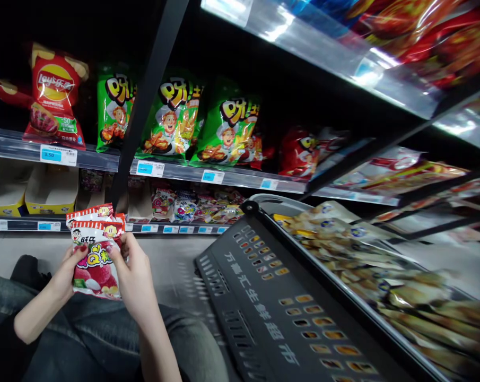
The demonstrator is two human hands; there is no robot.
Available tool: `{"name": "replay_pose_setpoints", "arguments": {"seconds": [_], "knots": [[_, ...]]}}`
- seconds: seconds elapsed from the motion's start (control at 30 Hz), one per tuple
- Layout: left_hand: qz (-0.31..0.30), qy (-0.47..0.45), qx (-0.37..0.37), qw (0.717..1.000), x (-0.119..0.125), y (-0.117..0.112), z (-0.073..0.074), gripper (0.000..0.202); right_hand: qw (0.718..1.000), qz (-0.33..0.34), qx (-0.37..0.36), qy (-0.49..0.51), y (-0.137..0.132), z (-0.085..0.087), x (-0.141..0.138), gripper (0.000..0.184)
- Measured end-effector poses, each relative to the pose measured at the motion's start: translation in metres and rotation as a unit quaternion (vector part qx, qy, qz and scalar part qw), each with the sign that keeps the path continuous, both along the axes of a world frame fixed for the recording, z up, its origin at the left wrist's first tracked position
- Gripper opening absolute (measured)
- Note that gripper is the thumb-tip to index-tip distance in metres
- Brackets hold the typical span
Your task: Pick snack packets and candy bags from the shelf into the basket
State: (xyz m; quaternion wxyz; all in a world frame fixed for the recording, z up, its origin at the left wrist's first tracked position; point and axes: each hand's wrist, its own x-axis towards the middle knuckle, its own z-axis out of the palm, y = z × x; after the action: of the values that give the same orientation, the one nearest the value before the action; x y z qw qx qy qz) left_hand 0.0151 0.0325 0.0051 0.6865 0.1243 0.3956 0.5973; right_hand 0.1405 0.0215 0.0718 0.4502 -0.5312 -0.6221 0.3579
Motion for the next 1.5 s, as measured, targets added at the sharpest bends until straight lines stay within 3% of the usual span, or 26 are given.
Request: {"name": "replay_pose_setpoints", "arguments": {"seconds": [0.1,0.23,0.4,0.5,0.6,0.7,0.8,0.93,1.13,1.33,1.5], "knots": [[0.021,-0.003,0.001,1.000,-0.004,0.005,0.001,0.031,0.990,0.021,-0.029,0.140,0.003,-0.004,0.005,0.010],[0.032,0.046,0.014,0.998,-0.007,0.007,0.010,0.021,0.948,0.027,-0.034,0.314,0.011,-0.011,0.013,0.014],[0.006,0.034,0.026,0.999,-0.009,0.005,0.014,0.023,0.915,-0.050,-0.013,0.401,0.022,-0.012,0.023,0.019],[0.000,0.029,0.027,0.999,-0.009,0.005,0.012,0.023,0.882,0.006,-0.053,0.468,0.023,-0.014,0.032,0.017],[0.000,0.016,0.024,1.000,-0.009,0.006,0.011,0.022,0.817,0.112,-0.098,0.557,0.021,-0.021,0.041,0.016],[0.006,0.004,0.019,1.000,-0.008,0.007,0.011,0.020,0.717,0.201,-0.107,0.659,0.020,-0.031,0.046,0.016],[0.006,0.000,0.009,1.000,-0.008,0.007,0.012,0.020,0.677,0.239,-0.113,0.687,0.020,-0.034,0.046,0.017],[0.002,0.014,0.005,1.000,-0.008,0.006,0.014,0.020,0.675,0.217,-0.134,0.692,0.021,-0.024,0.045,0.016],[0.016,0.027,-0.004,0.999,-0.007,0.006,0.015,0.019,0.649,0.133,-0.206,0.721,0.023,-0.010,0.050,0.022],[0.015,0.026,-0.010,0.999,-0.006,0.006,0.015,0.019,0.722,0.130,-0.159,0.660,0.024,-0.014,0.050,0.012],[0.017,0.018,0.003,1.000,-0.007,0.006,0.011,0.016,0.740,0.242,-0.172,0.603,0.018,-0.021,0.054,0.017]]}}
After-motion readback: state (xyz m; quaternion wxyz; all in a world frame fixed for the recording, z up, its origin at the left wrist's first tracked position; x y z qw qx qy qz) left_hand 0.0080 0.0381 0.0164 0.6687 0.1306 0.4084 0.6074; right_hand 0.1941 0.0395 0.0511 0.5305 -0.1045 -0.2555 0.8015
